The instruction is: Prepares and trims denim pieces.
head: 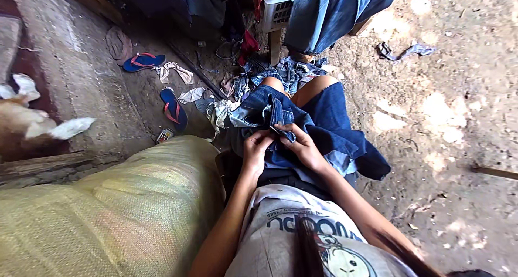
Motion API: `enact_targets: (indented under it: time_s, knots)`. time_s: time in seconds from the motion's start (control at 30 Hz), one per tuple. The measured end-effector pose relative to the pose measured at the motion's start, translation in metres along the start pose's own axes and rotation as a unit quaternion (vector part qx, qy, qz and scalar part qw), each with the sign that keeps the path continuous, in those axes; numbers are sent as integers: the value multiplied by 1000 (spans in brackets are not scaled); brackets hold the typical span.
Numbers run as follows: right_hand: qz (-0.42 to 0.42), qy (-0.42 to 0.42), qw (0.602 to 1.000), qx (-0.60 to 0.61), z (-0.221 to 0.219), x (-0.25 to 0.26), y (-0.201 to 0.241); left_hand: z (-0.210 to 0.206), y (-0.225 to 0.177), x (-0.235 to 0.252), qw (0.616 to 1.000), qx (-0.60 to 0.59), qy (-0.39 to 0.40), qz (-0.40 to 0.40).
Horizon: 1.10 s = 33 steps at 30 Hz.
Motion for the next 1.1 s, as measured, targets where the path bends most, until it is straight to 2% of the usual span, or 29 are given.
enact_targets:
  time_s: [0.17,0.23,0.3,0.4,0.5,0.77,0.97,1.03,1.1]
  knots:
    - [-106,43,986,119,3,-2,-5,3,1,2,999,-7,37,17]
    - [-124,52,981,137,3,-1,-4,2,-1,3,999,-2,44,19]
    - [-94,42,988,112,5,-2,-2,1,-3,2,999,24,47,6]
    - [12,26,1000,-6,8,-5,5,-4,-14,-1,995,87,30,-50]
    - [107,17,987,-122,8,-9,8,-2,-15,-4,993,96,5,-74]
    - [182,-28,945,-271,5,-17,9,7,-10,-7,996,64,7,-68]
    - [170,-79,922,-339,-4,-17,11,6,4,-4,990,89,6,-108]
    - [148,-82,933,-319,-5,-14,7,4,7,-2,990,91,8,-110]
    - [83,-62,967,-234,-2,-9,3,3,7,-2,990,84,16,-114]
Point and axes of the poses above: each hand's wrist, its own x-axis towards the middle knuckle, its own z-axis out of the back of the hand, y = z × x, the point moved 6 cm from there along x, towards the middle knuckle, and after that the axes turned 12 degrees about -y, right-handed, at the moved point
